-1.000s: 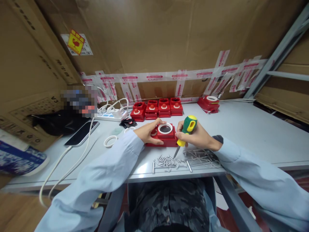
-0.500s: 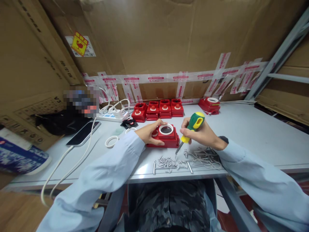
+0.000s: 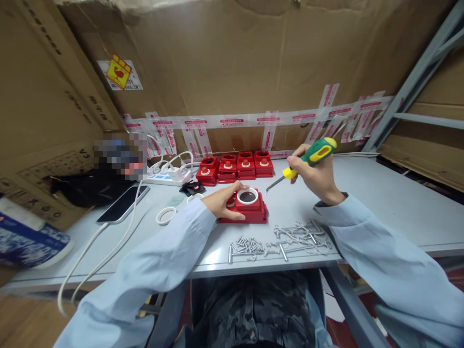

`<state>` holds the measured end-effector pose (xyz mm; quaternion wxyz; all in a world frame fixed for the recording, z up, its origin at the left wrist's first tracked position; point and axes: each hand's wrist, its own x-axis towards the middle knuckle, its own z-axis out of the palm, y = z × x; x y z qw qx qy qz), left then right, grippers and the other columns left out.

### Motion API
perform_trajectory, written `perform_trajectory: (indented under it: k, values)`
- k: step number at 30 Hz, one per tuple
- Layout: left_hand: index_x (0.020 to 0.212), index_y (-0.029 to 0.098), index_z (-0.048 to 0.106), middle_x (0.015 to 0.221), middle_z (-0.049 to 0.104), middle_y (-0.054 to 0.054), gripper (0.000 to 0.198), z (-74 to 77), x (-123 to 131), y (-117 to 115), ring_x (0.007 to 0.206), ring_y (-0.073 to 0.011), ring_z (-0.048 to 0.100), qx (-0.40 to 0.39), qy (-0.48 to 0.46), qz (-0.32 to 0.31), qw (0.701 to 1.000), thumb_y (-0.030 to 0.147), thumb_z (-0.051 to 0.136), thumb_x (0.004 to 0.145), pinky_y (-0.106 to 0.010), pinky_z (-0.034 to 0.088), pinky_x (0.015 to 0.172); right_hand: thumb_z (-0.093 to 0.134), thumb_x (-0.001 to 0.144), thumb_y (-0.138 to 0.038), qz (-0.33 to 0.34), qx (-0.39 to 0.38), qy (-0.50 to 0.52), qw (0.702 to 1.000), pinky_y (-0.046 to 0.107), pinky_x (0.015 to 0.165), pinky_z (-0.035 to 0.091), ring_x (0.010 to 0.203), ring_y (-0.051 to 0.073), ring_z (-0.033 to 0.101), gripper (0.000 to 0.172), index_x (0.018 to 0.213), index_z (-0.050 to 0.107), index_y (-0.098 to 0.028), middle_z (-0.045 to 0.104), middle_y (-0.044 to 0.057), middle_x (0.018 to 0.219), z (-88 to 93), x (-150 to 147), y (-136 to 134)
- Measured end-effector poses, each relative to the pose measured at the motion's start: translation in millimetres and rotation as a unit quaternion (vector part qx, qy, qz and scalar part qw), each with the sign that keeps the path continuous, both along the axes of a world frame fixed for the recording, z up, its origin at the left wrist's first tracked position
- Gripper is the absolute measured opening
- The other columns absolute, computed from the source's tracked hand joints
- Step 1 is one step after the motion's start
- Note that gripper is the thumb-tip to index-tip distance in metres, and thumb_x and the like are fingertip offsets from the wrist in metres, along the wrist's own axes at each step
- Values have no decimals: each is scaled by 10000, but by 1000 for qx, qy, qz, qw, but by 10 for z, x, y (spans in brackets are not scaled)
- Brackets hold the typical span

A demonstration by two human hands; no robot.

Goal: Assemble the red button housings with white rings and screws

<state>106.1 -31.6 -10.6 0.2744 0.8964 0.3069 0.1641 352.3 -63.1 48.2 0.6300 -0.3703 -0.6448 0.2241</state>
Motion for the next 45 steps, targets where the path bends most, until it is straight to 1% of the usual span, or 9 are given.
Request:
perform_trajectory:
  k: [4, 8, 12, 19, 23, 31, 40, 42, 45]
  values:
    - [1170, 189, 380, 1385, 457, -185, 683, -9, 4, -1, 1250, -276, 487, 4, -3, 3, 1000, 426, 738, 639, -384, 390, 1023, 670, 657, -214, -6, -3, -17, 1000, 222, 309, 454, 375, 112, 543, 148, 598, 537, -183, 536, -44, 472, -44, -92, 131]
    - [1162, 184, 394, 1392, 447, -199, 664, 13, 13, -13, 1267, -290, 469, -2, 4, 4, 1000, 408, 737, 641, -412, 384, 1028, 640, 663, -228, -1, -15, -42, 999, 247, 333, 459, 388, 122, 540, 132, 603, 531, -183, 547, -28, 485, -58, -167, 188]
    - [1165, 185, 401, 1393, 450, -197, 670, 25, 15, -13, 1274, -287, 465, -3, 6, 2, 1000, 400, 748, 633, -417, 377, 1038, 634, 658, -223, -2, -30, -56, 998, 237, 335, 453, 392, 114, 533, 128, 600, 528, -182, 550, -25, 493, -47, -202, 197]
    - [1209, 190, 381, 1402, 439, -194, 708, -30, -3, 17, 1270, -278, 469, -1, -9, -4, 1000, 402, 742, 639, -407, 375, 1042, 645, 645, -207, -8, -41, -59, 997, 226, 331, 444, 390, 109, 527, 135, 591, 525, -180, 559, -22, 488, -26, -199, 193]
    - [1194, 185, 379, 1404, 432, -201, 696, -9, 3, -4, 1266, -284, 473, -5, -3, 2, 1000, 414, 733, 640, -409, 376, 1042, 642, 649, -200, -9, -37, -64, 997, 229, 329, 447, 382, 109, 524, 127, 590, 532, -175, 564, -16, 488, -24, -188, 193]
    - [1192, 192, 387, 1408, 430, -188, 695, 47, 23, -51, 1268, -288, 467, -16, 6, 17, 1000, 406, 740, 633, -402, 389, 1033, 628, 662, -233, -1, -37, -79, 996, 219, 324, 450, 386, 112, 538, 126, 608, 541, -158, 554, -17, 494, -98, -192, 228]
    - [1184, 192, 416, 1387, 456, -190, 683, -19, -9, 28, 1267, -294, 467, -3, -8, -5, 1000, 377, 761, 624, -438, 359, 1053, 623, 666, -261, 0, -44, -88, 995, 232, 325, 430, 375, 122, 530, 143, 605, 531, -170, 552, -17, 485, -141, -201, 247]
    - [1185, 192, 419, 1386, 457, -190, 686, -25, -12, 33, 1269, -295, 465, -2, -10, -6, 1000, 375, 764, 622, -438, 358, 1054, 617, 678, -275, -2, -40, -104, 994, 231, 335, 414, 379, 117, 520, 163, 593, 524, -171, 547, -14, 484, -136, -205, 247]
    - [1192, 187, 405, 1394, 444, -199, 694, -16, -5, 13, 1273, -294, 461, -8, -10, -1, 1000, 374, 759, 625, -433, 361, 1052, 622, 687, -287, -16, -25, -135, 990, 240, 395, 421, 421, 114, 517, 187, 579, 525, -170, 544, -10, 481, -125, -226, 246]
